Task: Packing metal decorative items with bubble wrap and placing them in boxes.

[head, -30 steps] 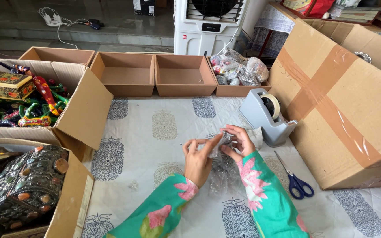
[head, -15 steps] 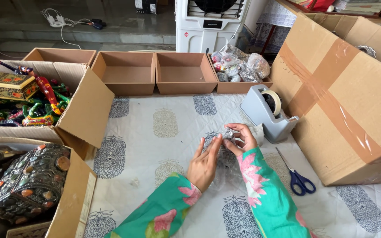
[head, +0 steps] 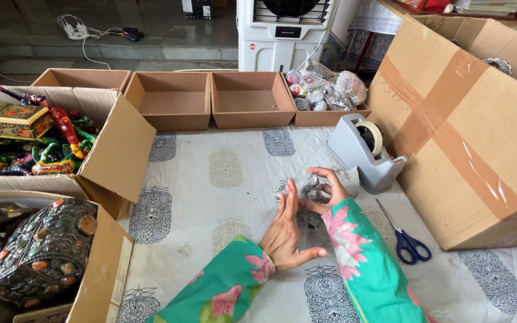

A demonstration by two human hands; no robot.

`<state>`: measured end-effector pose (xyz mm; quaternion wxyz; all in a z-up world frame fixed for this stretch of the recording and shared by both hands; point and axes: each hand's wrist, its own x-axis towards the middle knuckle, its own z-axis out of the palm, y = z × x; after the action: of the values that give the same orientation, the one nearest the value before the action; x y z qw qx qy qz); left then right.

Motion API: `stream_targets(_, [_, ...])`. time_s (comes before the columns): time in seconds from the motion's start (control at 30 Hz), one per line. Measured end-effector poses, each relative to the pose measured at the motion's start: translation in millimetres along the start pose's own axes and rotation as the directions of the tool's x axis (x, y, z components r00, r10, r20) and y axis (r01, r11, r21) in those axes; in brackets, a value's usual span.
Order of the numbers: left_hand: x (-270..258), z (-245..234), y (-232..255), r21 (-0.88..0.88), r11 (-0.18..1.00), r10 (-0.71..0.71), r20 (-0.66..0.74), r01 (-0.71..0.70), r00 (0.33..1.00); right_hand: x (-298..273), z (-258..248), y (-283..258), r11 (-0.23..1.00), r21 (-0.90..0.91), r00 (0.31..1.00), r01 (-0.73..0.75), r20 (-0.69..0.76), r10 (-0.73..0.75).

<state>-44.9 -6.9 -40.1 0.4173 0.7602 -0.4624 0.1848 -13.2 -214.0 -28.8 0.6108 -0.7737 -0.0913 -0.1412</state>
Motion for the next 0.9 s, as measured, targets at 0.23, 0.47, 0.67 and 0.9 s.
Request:
stream_targets(0.23, [2.3,-1.3,-3.1,-0.272,0.960,-0.082,-0.073,0.059,0.994,0.1,1.0,2.8,1.000,-0.023,1.000,0.011,-0.029,-0.011])
stream_targets(0.47, [36.1,-31.2,-34.7,-0.137,0.967,-0.247,-0.265,0.217,0.932,-3.3,11.0,-7.2,0.903,-0.293,0.947,0.314,0.027,-0.321])
stream_targets(0.67, [14.7,-16.1,-97.5,-0.697,0.516,-0.439,0.283,0.497,0.853,-5.4,10.2,-21.2,0.990,-0.101,0.995,0.099,0.009,-0.099])
stream_targets(0.9, [15.0,-12.8,-84.9,-0.701,0.431,-0.465,0.367,0.568,0.806,-2.0,4.5,-4.9,0.999,0.018,0.999,0.027,0.023,-0.027])
